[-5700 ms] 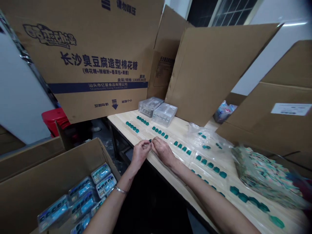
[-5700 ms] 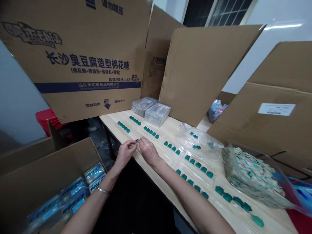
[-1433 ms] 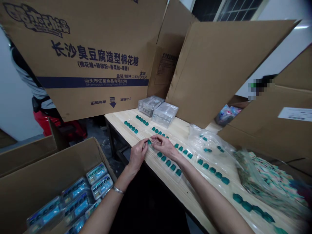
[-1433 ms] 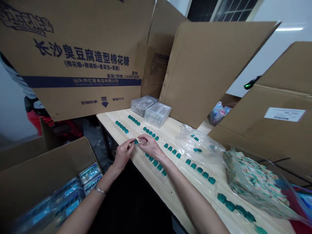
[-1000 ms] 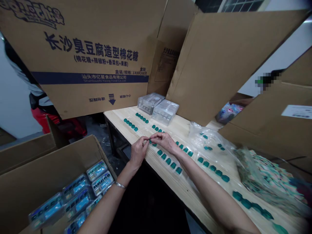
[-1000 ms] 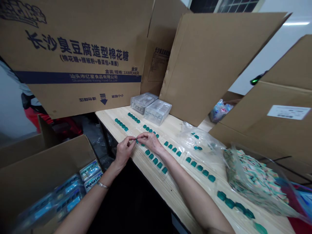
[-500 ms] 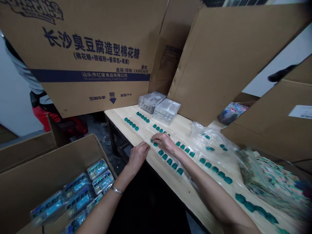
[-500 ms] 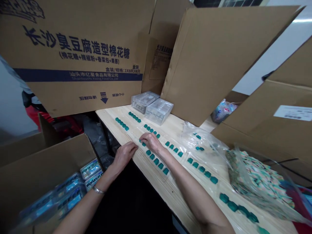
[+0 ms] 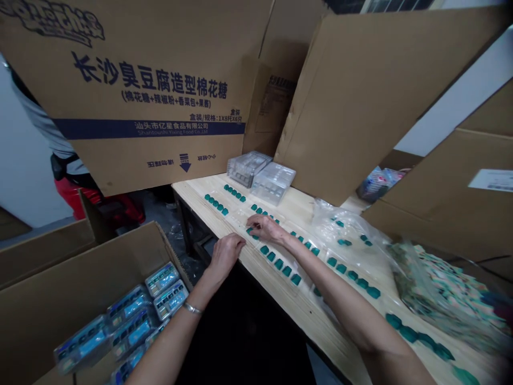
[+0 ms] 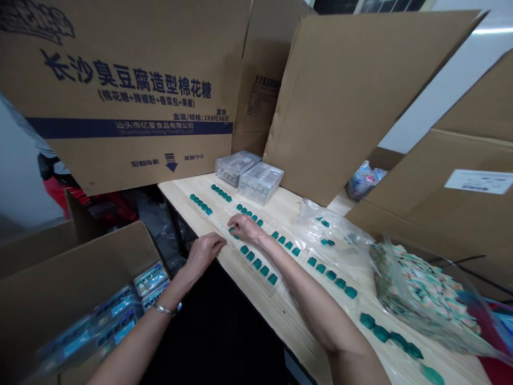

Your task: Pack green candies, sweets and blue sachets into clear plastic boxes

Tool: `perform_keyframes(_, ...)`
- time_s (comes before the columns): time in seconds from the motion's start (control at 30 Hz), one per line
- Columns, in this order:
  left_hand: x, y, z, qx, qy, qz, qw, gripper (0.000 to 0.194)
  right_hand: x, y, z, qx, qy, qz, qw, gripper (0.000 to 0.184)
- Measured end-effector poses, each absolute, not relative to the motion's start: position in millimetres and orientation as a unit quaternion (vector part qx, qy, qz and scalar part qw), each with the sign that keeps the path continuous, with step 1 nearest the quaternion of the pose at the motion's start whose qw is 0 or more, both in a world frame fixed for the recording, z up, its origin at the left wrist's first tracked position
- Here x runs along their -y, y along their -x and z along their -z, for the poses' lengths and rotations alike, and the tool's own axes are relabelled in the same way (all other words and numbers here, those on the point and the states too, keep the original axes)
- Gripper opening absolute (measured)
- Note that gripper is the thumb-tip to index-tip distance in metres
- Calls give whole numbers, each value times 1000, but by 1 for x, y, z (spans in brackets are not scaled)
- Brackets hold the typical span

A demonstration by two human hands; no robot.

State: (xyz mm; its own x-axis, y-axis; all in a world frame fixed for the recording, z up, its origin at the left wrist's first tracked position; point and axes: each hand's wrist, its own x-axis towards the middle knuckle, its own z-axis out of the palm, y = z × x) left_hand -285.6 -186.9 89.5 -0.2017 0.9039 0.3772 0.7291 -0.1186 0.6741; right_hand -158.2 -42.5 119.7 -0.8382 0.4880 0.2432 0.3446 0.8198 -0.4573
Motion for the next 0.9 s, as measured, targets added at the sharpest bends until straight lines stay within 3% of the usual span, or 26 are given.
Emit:
perform_keyframes(0.3, 182, 286, -86, -621, -525, -533, 234, 5, 60, 169, -122, 937, 301, -124, 130, 11)
perform_keyframes(0.33, 180, 287, -86, -620, -507, -547, 241, 11, 60, 170, -122, 938, 301, -122, 123, 11)
perform_keyframes(0.43, 176, 289, -91, -542, -350, -657, 390, 32, 62, 167, -124, 938, 294, -129, 133, 8)
perform_keyframes(0.57, 177, 294, -104, -363, -133, -725, 570, 35, 81, 159, -135, 912, 287, -155, 249, 16)
perform_keyframes(0.7, 177, 290, -111, -329, -99, -732, 588, 38, 115, 161, -146, 913, 207, -208, 282, 15)
perform_keyframes(0.9, 176, 278, -122, -295, -106, -747, 587, 38, 135, 168, -149, 920, 166, -176, 308, 22)
